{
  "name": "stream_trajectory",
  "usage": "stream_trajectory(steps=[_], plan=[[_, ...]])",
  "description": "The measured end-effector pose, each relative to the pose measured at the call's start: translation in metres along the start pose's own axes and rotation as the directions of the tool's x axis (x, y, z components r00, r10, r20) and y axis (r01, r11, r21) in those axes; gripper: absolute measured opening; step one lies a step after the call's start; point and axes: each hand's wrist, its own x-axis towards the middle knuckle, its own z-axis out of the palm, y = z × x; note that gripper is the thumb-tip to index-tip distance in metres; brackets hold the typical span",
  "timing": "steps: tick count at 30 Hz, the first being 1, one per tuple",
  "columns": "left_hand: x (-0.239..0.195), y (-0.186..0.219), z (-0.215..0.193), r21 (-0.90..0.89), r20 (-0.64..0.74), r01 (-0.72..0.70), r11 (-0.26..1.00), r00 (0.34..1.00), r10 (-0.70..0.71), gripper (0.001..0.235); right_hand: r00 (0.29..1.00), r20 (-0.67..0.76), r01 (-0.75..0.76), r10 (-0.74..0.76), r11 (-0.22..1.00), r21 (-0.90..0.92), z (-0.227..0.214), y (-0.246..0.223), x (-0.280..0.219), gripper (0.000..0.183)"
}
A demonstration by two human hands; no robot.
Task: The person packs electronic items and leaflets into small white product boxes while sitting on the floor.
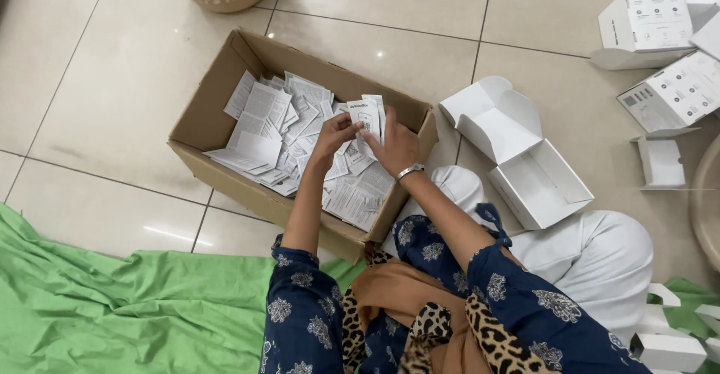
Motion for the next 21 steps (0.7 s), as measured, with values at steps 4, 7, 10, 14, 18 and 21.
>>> stream_trajectory(steps=[4, 7, 10, 14, 18, 21], plan=[[-0.004, 0.006, 0.001, 0.013, -0.062, 0.009, 1.000, 0.998, -0.008, 0.024, 0.999, 0.038, -0.002, 0.003, 1.000, -0.032, 0.007, 0.007, 0.000, 0.066], [0.004, -0.018, -0.009, -0.031, -0.115, 0.012, 0.999, 0.993, -0.015, 0.025, 0.996, 0.073, -0.041, 0.046, 0.997, -0.073, 0.008, 0.010, -0.001, 0.065], [0.014, -0.057, -0.023, 0.350, -0.269, 0.047, 0.936, 0.962, 0.052, 0.027, 0.997, 0.057, -0.044, 0.050, 0.994, -0.102, 0.014, 0.013, -0.001, 0.057], [-0.011, -0.033, 0.020, 0.941, -0.102, 0.098, 0.324, 0.995, -0.003, 0.077, 0.999, -0.011, -0.053, 0.052, 0.992, -0.114, 0.019, 0.014, -0.003, 0.048], [-0.018, -0.014, 0.047, 0.996, -0.042, 0.011, -0.089, 0.936, -0.349, 0.114, 0.996, -0.081, -0.048, 0.039, 0.993, -0.107, 0.023, 0.020, -0.002, 0.046], [0.043, -0.149, -0.023, 0.953, -0.057, 0.075, -0.295, 0.996, 0.067, 0.072, 0.994, -0.095, -0.063, 0.053, 0.992, -0.109, 0.023, 0.017, -0.002, 0.046]])
